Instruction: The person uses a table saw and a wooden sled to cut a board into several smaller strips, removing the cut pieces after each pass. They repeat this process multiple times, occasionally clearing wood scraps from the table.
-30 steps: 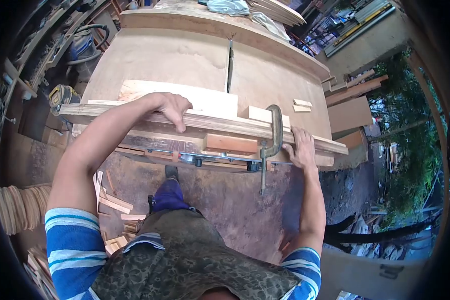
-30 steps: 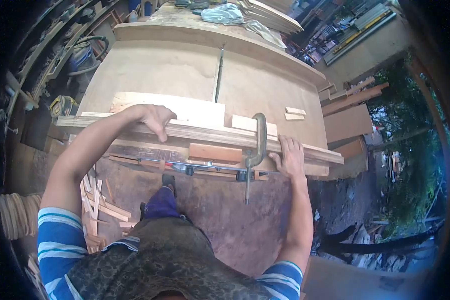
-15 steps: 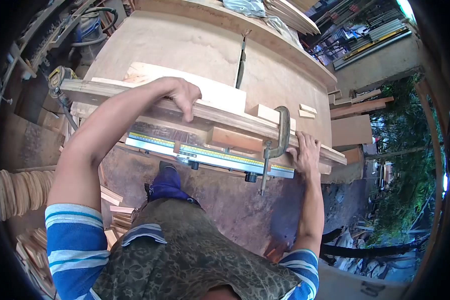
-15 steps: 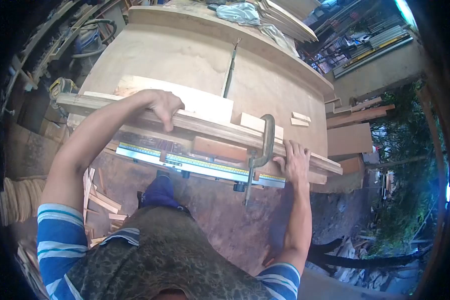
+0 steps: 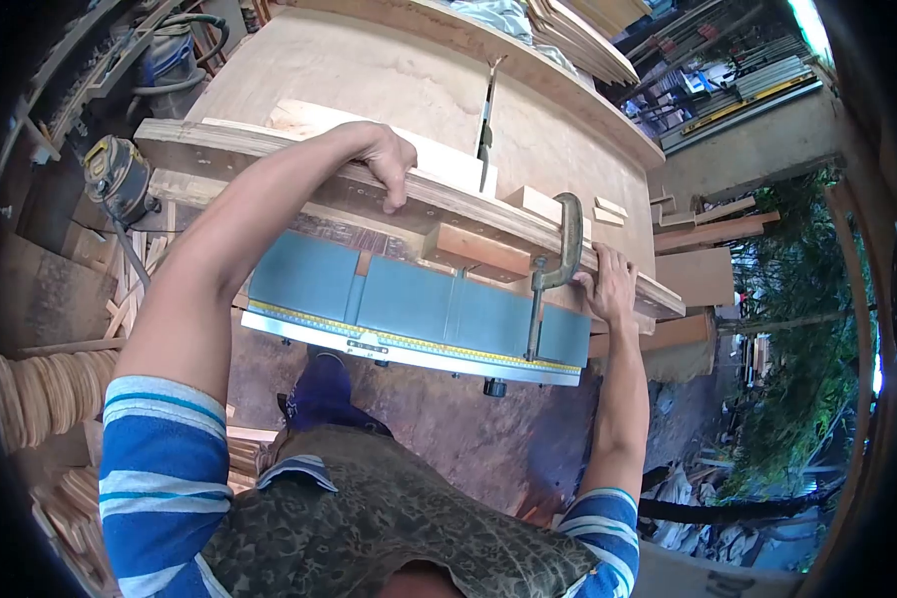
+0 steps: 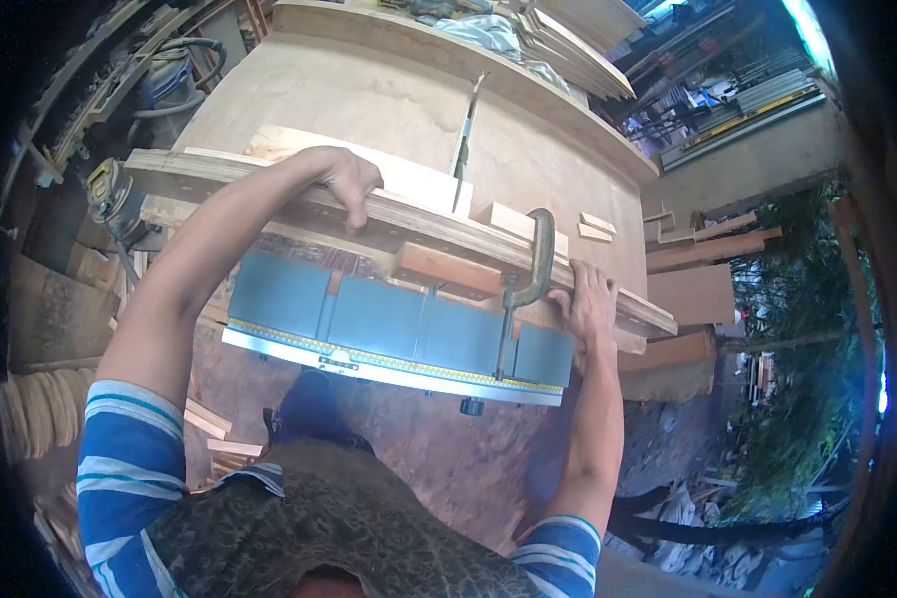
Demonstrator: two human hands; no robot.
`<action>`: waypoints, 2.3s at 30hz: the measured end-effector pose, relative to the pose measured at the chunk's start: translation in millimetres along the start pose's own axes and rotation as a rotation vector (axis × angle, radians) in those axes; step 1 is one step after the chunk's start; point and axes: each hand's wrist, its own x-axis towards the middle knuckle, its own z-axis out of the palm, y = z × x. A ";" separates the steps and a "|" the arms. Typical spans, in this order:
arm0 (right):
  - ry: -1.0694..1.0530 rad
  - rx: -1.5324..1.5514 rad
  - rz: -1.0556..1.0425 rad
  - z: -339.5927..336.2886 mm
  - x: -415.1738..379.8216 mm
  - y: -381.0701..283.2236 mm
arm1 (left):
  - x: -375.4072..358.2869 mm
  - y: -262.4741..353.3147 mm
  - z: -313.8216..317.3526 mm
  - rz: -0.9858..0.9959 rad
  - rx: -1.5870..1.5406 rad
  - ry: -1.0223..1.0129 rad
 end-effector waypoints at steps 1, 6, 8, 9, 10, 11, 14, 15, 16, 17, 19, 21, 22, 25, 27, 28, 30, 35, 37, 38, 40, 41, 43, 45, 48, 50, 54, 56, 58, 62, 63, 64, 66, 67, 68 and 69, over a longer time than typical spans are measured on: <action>-0.011 -0.003 0.004 -0.3 0.1 -0.2 | -1.7 -0.8 0.8 -0.002 0.032 0.044; -0.053 0.015 0.028 -0.6 1.9 4.8 | 8.6 -8.8 7.0 0.006 -0.051 0.042; -0.038 0.011 0.020 -0.9 3.7 3.8 | 8.7 -11.6 6.7 0.001 -0.053 0.054; -0.035 0.009 0.024 -1.9 2.8 2.7 | 9.9 -12.0 7.3 -0.007 -0.058 0.047; -0.057 0.029 0.029 -3.8 2.6 2.7 | 12.3 -12.6 6.9 -0.013 -0.064 0.039; -0.077 0.049 0.034 -4.4 4.1 5.1 | 11.9 -12.6 6.0 -0.007 -0.060 0.040; -0.124 -0.021 0.065 -7.7 4.1 5.2 | 9.6 -10.0 7.5 0.029 -0.039 0.088; -0.122 -0.023 0.069 -12.6 1.4 4.1 | 7.7 -8.1 3.4 0.008 -0.047 0.058; -0.105 0.018 0.115 -17.5 -5.7 2.8 | 5.4 -6.9 1.5 -0.015 -0.055 0.024; -0.093 0.062 0.165 -24.1 -17.3 -3.3 | 9.0 -9.4 3.3 -0.014 -0.052 0.012; 0.235 0.387 0.282 -42.2 -65.9 -14.0 | 22.5 -20.8 6.2 0.017 -0.143 0.023; 0.551 0.772 0.698 -68.3 -140.4 -52.4 | 27.7 -24.3 6.6 0.017 -0.166 0.005; 0.815 0.685 0.820 -65.1 -175.9 -76.1 | 29.9 -24.3 4.9 0.013 -0.182 0.003; 0.777 0.647 1.187 63.2 -339.1 -129.1 | 21.3 -16.6 -0.2 0.032 -0.204 -0.024; 0.103 1.282 1.438 219.5 -437.0 -194.8 | 20.8 -17.3 1.1 0.028 -0.227 -0.037; -0.211 1.324 1.615 152.5 -367.0 -295.5 | 22.2 -19.2 1.2 0.022 -0.246 -0.043; -0.710 1.884 1.502 138.4 -318.8 -385.9 | 18.9 -16.4 2.9 -0.013 -0.331 -0.069; -0.588 2.234 1.548 162.8 -217.7 -483.4 | 6.4 -11.1 2.4 -0.017 -0.301 -0.034; -0.520 2.350 1.454 198.1 -199.9 -489.0 | 19.2 -16.3 3.4 0.027 -0.270 -0.018; -0.550 2.378 1.512 220.6 -196.3 -491.2 | 19.8 -16.2 1.4 0.031 -0.259 -0.002; -0.520 2.281 1.505 216.1 -210.8 -493.5 | 15.8 -15.4 1.4 0.029 -0.260 -0.037; -0.580 2.149 1.506 179.0 -214.7 -489.7 | 17.2 -16.2 1.6 0.034 -0.236 -0.021; -0.816 1.646 1.056 295.4 -303.1 -482.3 | 17.1 -17.7 2.8 0.057 -0.247 0.003; -0.906 1.425 0.796 212.9 -331.2 -444.0 | 19.5 -18.7 3.4 0.064 -0.216 0.009; -0.685 1.639 1.224 145.8 -416.2 -358.9 | 16.7 -17.1 1.7 0.069 -0.189 0.001; -0.361 1.225 1.263 154.0 -519.8 -288.1 | 15.9 -16.2 3.6 0.079 -0.161 0.060; 0.450 0.223 1.029 21.7 -507.6 -131.0 | 5.0 -6.2 -0.3 0.032 -0.081 0.037; 0.614 0.342 1.071 -66.1 -388.3 -92.2 | -2.2 -1.1 -0.8 0.040 -0.025 0.084; 0.689 0.450 0.999 -87.5 -296.7 -45.5 | -1.8 -1.1 -0.7 0.069 -0.035 0.079; 0.357 0.430 0.599 -89.8 -92.3 -8.8 | -15.8 8.8 -5.1 0.025 -0.043 0.068; 0.215 0.289 0.444 -79.5 -53.6 3.1 | -15.1 8.7 -4.8 0.026 -0.028 0.074; 0.150 0.195 0.358 -75.3 -18.5 0.3 | -15.9 9.4 -7.3 0.023 -0.018 0.082; -0.027 0.089 0.240 -50.7 30.7 1.8 | -19.4 12.3 -6.8 0.018 -0.023 0.081; -0.123 0.070 0.208 -32.4 47.4 7.5 | -21.5 14.2 -8.4 0.004 -0.028 0.066; -0.118 0.077 0.211 -36.4 65.2 7.5 | -23.2 14.6 -12.2 0.000 -0.020 0.065; -0.408 0.108 0.281 -46.3 79.3 3.0 | -24.7 15.1 -14.2 0.001 -0.025 0.060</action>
